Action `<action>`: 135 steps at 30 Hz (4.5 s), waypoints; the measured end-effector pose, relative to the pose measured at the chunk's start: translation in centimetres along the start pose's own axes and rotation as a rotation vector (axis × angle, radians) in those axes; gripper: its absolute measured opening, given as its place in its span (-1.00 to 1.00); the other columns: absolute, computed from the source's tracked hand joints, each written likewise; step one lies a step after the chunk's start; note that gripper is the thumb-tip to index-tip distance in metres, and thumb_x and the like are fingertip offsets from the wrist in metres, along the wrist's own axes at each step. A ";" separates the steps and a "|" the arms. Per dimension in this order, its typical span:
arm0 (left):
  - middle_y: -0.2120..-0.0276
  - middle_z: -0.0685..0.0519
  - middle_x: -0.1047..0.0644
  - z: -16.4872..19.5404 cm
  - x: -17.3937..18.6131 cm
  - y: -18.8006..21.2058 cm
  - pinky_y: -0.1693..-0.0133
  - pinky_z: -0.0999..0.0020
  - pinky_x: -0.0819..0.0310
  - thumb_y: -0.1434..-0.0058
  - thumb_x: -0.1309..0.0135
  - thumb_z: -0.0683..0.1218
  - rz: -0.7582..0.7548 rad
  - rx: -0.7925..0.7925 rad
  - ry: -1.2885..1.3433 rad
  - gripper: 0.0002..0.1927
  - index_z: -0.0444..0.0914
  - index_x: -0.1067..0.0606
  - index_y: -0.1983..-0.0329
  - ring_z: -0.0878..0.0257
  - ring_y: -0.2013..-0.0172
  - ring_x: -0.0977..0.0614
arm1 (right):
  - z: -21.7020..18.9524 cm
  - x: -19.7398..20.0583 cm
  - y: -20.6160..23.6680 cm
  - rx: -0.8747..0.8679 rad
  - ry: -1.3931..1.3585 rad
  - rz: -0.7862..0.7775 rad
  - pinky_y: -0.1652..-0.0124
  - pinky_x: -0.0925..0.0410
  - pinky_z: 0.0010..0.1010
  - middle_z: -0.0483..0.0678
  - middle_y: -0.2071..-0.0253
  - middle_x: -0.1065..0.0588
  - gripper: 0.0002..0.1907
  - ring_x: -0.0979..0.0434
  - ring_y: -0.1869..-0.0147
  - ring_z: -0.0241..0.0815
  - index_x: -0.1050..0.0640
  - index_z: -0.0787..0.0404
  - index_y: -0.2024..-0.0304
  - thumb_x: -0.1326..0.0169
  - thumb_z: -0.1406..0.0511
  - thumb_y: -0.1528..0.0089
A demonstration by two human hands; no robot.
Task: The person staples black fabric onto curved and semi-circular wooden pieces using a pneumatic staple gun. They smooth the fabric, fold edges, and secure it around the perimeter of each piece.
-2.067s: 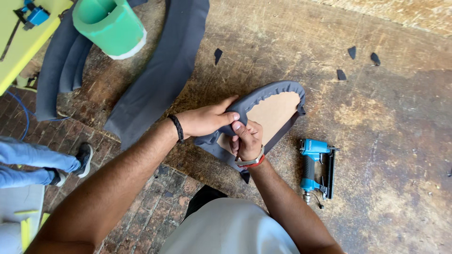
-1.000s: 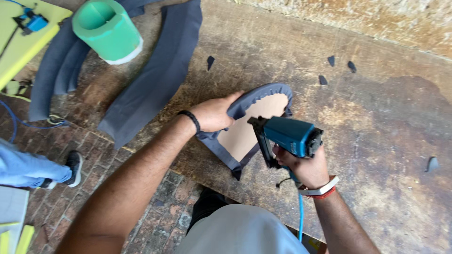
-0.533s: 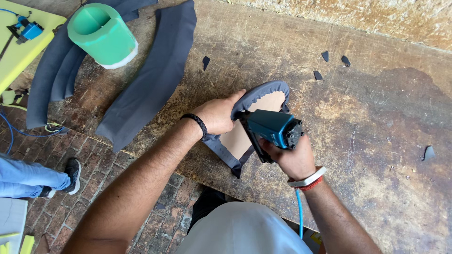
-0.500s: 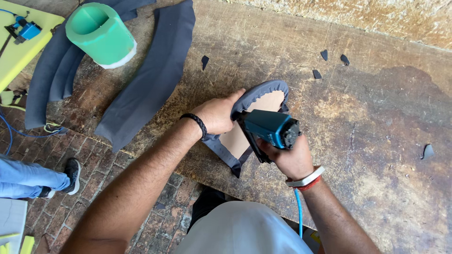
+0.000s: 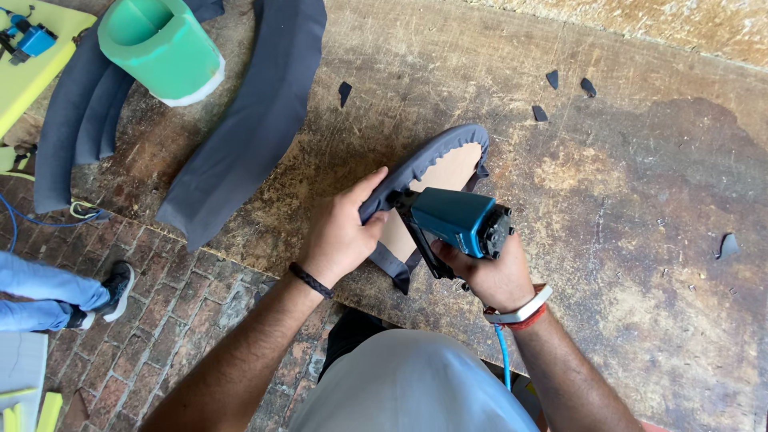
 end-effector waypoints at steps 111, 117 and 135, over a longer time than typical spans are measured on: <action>0.71 0.13 -0.47 -8.4 -0.3 -12.7 0.65 0.33 -0.33 -0.03 -0.22 -0.01 -0.232 -0.133 0.168 -0.75 -0.20 -0.45 0.60 0.35 0.68 -0.46 | 12.5 -5.2 -9.3 -0.383 -0.005 0.470 -0.13 -0.48 -0.20 0.03 -0.14 -0.56 -0.38 -0.61 -0.19 -0.07 -0.50 0.16 -0.17 -0.30 0.11 -0.11; 0.72 0.13 -0.46 -8.3 1.7 -11.7 0.64 0.35 -0.24 0.00 -0.24 -0.05 -0.340 -0.116 0.331 -0.74 -0.24 -0.44 0.64 0.37 0.69 -0.43 | 4.0 0.5 -14.0 0.236 0.159 0.585 -0.32 -0.23 -0.03 0.24 -0.36 -0.36 -0.12 -0.33 -0.44 0.19 -0.28 0.31 -0.39 -0.33 0.11 -0.15; 0.32 0.02 -0.59 -13.6 -8.4 -18.8 0.32 0.48 -0.55 -0.72 0.27 0.20 -0.877 -0.077 1.476 -0.40 -0.43 -0.50 -0.02 0.38 0.37 -0.61 | 5.1 -6.9 -15.5 -0.052 -0.308 0.554 -0.07 -0.38 -0.30 -0.01 0.01 -0.45 -0.37 -0.47 -0.05 -0.18 -0.24 0.21 -0.24 -0.18 0.10 -0.28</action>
Point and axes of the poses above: each hand's wrist, its own y-axis away from the middle knuckle, its own x-axis out of the back of the hand, z = x × y, the point moved 3 cm from there along -y, towards the middle knuckle
